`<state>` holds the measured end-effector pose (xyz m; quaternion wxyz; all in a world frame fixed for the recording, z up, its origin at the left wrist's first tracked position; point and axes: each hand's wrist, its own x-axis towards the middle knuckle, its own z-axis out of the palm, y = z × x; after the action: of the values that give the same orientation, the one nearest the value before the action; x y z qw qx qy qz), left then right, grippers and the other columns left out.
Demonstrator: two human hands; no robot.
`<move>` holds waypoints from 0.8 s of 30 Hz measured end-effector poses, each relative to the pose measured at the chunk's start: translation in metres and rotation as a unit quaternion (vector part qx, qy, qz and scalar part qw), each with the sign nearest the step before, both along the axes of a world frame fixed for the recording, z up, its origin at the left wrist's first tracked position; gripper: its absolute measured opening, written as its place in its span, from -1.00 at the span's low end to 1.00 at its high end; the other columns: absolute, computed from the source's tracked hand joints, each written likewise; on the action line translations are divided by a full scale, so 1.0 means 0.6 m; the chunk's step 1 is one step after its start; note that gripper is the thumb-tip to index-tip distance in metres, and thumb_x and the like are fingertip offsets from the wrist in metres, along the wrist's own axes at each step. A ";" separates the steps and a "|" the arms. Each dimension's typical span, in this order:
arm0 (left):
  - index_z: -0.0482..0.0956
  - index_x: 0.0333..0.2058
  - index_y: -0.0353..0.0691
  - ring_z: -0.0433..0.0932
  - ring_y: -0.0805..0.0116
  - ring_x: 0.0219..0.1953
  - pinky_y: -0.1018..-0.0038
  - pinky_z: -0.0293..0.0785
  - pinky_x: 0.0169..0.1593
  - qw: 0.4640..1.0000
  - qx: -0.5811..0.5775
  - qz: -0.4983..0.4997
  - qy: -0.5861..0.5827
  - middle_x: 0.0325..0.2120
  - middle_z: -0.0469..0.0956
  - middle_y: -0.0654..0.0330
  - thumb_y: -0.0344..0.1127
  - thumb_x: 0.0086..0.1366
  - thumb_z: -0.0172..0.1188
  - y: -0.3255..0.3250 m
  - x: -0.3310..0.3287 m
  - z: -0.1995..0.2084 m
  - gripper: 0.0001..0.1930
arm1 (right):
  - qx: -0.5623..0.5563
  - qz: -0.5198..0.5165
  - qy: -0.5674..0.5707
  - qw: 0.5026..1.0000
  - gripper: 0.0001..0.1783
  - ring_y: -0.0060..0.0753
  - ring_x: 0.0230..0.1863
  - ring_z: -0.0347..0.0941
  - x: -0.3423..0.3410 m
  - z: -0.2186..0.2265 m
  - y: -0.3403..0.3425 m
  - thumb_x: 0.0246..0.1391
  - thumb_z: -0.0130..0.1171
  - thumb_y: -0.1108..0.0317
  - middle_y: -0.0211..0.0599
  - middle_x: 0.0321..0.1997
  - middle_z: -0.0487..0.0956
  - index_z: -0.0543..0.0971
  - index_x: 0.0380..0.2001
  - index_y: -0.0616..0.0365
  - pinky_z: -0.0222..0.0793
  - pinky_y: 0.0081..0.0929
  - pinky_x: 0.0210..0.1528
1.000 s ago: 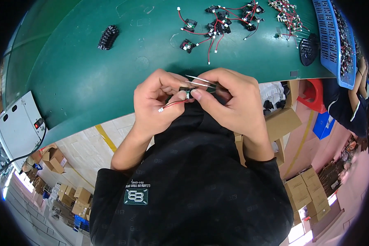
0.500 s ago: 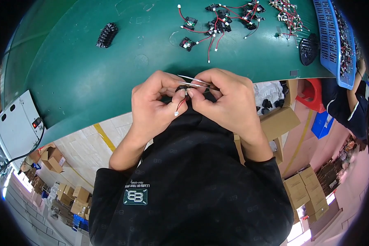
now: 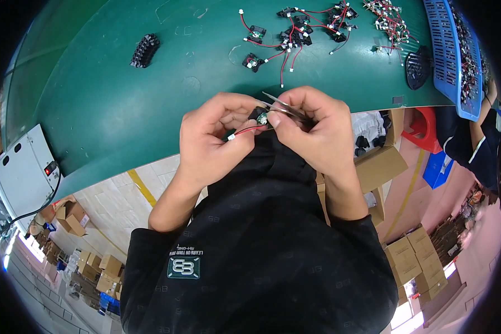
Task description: The person assembles small electronic component modules by hand, connecting wires and connector housings to circuit boards.
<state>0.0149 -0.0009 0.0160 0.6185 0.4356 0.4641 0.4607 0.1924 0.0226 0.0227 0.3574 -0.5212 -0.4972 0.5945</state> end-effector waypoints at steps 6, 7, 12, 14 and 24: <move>0.51 -0.11 -0.42 0.59 0.51 -0.25 0.57 0.53 -0.16 0.995 0.037 -0.041 0.084 -0.27 0.60 0.12 -0.69 0.08 0.10 0.005 -0.015 -0.006 -0.66 | 0.048 0.040 -0.047 0.997 -0.85 -0.90 -0.63 0.18 0.002 0.004 0.000 -0.11 0.32 0.54 -0.57 -0.59 0.51 0.57 -0.41 0.28 0.05 -0.81 -0.62; 0.51 -0.10 -0.43 0.59 0.52 -0.25 0.58 0.53 -0.17 0.994 0.052 -0.037 0.087 -0.27 0.60 0.13 -0.69 0.09 0.10 0.006 -0.014 -0.007 -0.66 | 0.063 0.055 -0.054 0.995 -0.87 -0.95 -0.57 0.19 0.003 0.003 -0.001 -0.07 0.30 0.58 -0.62 -0.52 0.53 0.56 -0.39 0.31 0.05 -0.88 -0.57; 0.51 -0.12 -0.45 0.58 0.54 -0.28 0.60 0.52 -0.19 0.999 0.014 0.040 0.016 -0.30 0.60 0.15 -0.69 0.11 0.11 0.002 0.006 0.002 -0.69 | 0.059 0.039 -0.046 0.996 -0.86 -0.94 -0.59 0.17 0.003 -0.003 -0.005 -0.07 0.29 0.59 -0.61 -0.53 0.53 0.57 -0.38 0.31 0.04 -0.87 -0.58; 0.51 -0.13 -0.46 0.58 0.53 -0.29 0.60 0.53 -0.19 0.999 -0.009 0.033 0.011 -0.33 0.61 0.16 -0.67 0.11 0.13 -0.002 0.002 -0.002 -0.71 | 0.049 0.034 -0.038 0.997 -0.86 -0.94 -0.59 0.17 0.000 -0.003 -0.005 -0.07 0.29 0.59 -0.60 -0.53 0.53 0.57 -0.37 0.31 0.04 -0.87 -0.59; 0.60 -0.36 -0.35 0.53 0.62 -0.50 0.67 0.45 -0.42 0.989 0.045 0.004 0.144 -0.52 0.57 0.25 -0.62 0.01 0.22 0.012 -0.010 -0.003 -0.83 | 0.092 0.053 -0.106 0.989 -0.82 -0.92 -0.58 0.28 0.000 0.004 -0.001 -0.12 0.31 0.58 -0.54 -0.55 0.59 0.60 -0.35 0.29 0.17 -0.87 -0.56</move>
<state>0.0092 0.0061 0.0141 0.5230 0.5231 0.5289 0.4160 0.1926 0.0222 0.0249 0.3170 -0.5196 -0.6115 0.5056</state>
